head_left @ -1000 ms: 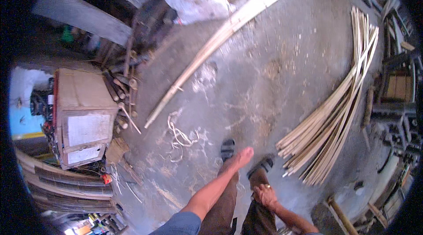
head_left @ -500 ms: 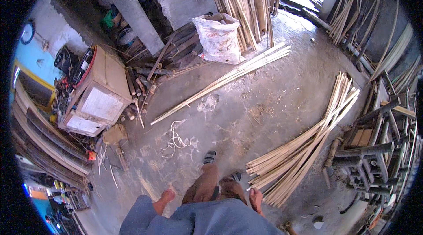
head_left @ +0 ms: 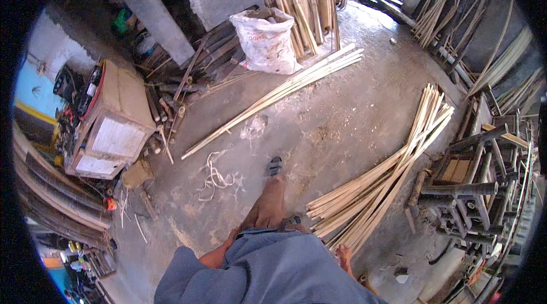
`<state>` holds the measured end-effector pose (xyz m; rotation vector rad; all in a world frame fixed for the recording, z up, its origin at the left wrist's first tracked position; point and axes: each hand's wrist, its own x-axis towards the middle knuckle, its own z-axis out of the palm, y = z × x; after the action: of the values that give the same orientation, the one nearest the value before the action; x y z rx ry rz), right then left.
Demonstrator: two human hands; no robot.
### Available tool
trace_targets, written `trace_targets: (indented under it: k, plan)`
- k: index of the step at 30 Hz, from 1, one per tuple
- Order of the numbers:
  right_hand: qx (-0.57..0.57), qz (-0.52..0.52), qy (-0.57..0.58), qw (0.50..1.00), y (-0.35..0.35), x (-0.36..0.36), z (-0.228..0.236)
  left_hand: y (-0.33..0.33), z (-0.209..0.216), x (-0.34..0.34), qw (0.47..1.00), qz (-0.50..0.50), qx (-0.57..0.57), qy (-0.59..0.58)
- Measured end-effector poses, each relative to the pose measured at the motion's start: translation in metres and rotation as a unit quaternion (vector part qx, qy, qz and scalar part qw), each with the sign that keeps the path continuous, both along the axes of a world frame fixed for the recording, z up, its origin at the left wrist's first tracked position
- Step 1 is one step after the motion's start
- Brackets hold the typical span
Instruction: The person gathers thin bamboo strips from a pile, unties a bundle, and arranges the strips on the floor into neat parallel rows. The person repeatedly picks up, aligns, and places the strips to form organized stacks.
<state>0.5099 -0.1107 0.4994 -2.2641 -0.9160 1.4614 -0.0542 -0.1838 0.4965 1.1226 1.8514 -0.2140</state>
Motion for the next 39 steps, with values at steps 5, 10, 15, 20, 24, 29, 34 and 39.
trace_targets:
  k: [5,10,15,20,24,29,34,39]
  plan:
    - [0.097,-0.002,0.011,0.995,0.084,-0.020,-0.020,0.150,-0.029,-0.006,0.989,-0.127,0.064,-0.046]
    - [0.055,-0.054,0.064,0.995,0.205,-0.123,0.050,0.250,-0.028,-0.088,0.964,-0.226,0.138,0.008]
    - [0.032,-0.054,0.065,0.996,0.259,-0.110,0.084,0.390,0.052,-0.057,0.957,0.164,0.232,-0.052]
    - [0.093,0.079,-0.021,0.992,0.305,-0.084,0.062,0.459,0.069,-0.063,0.931,0.280,0.222,-0.069]
    - [0.117,0.140,-0.008,0.983,0.389,-0.048,0.078,0.477,0.055,-0.020,0.945,0.262,0.197,0.001]
    - [0.091,0.228,-0.074,0.967,0.551,0.004,0.029,0.464,0.001,0.033,0.986,0.145,0.083,0.022]
    - [0.161,0.107,0.016,0.981,0.739,0.025,0.007,0.510,-0.015,0.095,0.997,0.027,0.056,-0.035]
    - [0.237,0.188,-0.009,0.953,0.898,-0.033,0.022,0.565,-0.005,0.100,0.994,0.100,0.020,-0.034]
